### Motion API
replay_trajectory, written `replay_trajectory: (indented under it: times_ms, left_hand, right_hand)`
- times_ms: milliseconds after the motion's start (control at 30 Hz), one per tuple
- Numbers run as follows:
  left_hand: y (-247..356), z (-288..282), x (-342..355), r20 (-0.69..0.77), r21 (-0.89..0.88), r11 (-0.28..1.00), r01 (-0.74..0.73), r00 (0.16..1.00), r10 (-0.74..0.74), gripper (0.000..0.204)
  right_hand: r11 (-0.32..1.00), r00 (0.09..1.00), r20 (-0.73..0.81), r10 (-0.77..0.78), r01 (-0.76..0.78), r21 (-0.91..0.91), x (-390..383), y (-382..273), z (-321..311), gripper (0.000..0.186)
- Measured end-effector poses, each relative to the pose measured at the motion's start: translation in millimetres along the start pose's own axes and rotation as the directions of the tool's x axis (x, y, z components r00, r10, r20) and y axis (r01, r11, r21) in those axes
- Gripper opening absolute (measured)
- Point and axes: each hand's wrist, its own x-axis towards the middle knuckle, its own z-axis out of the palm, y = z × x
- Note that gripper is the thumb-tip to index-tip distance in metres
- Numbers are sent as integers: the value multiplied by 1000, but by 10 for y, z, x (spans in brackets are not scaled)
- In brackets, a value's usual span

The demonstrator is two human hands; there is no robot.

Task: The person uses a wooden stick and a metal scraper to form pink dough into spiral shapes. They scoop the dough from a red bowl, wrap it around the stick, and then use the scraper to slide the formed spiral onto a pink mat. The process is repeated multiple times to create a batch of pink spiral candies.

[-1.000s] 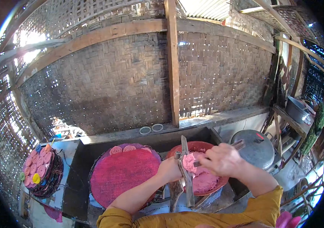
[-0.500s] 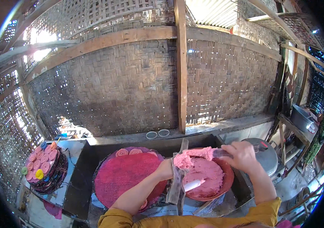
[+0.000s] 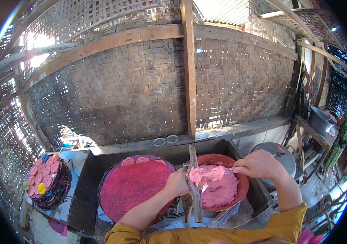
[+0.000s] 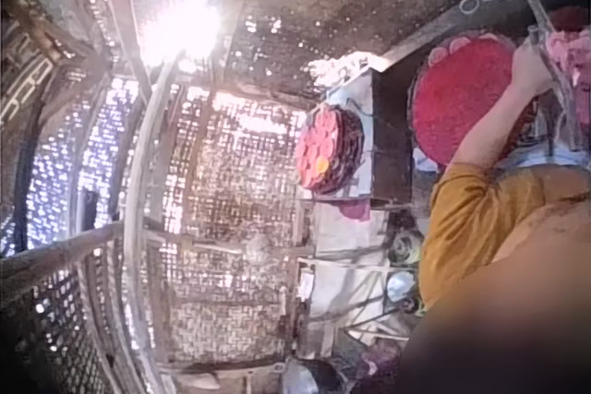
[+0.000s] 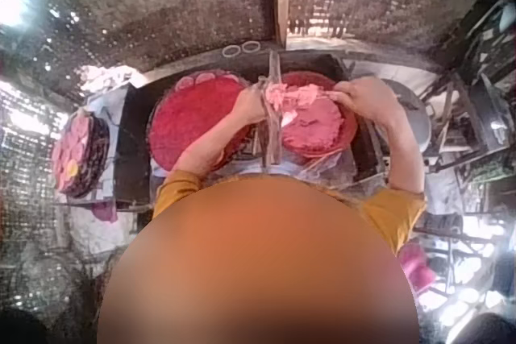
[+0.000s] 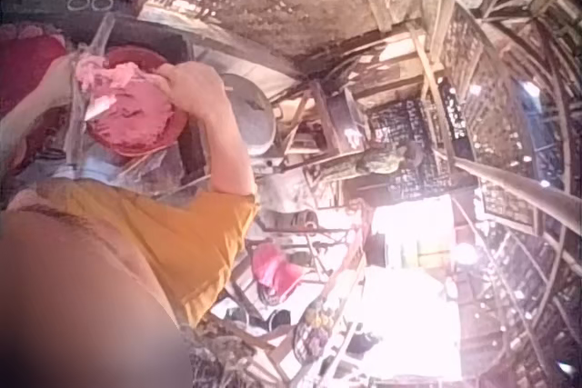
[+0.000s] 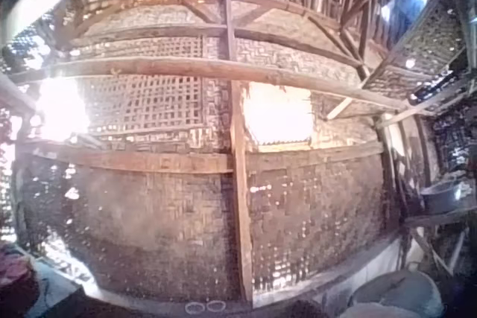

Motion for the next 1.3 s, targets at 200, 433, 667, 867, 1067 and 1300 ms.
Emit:
replay_trajectory:
  times_ms: [200,433,667,867,1067,1300]
  left_hand:
    - [305,-55,-62,25,12,998,59,998,-59,41]
    - [313,-231,21,176,-37,994,98,980,-90,42]
    - [-387,102,134,185,-102,994,31,983,-12,42]
    - [-371,308,344,-171,-299,915,-270,959,227,33]
    - [-187,233,241,-108,-103,989,-106,990,95,29]
    - [-319,332,323,-156,-125,991,-42,988,22,30]
  right_hand:
    - [992,994,41,-101,103,-69,239,-246,173,37]
    - [826,636,-533,-558,360,-434,208,-521,510,21]
    - [750,601,-566,-564,85,-656,-170,-254,373,11]
    - [584,555,-618,557,267,766,183,-200,1269,20]
    - [515,726,-467,505,181,838,259,-444,1618,28]
    - [824,487,-744,457,82,560,152,-312,1347,31]
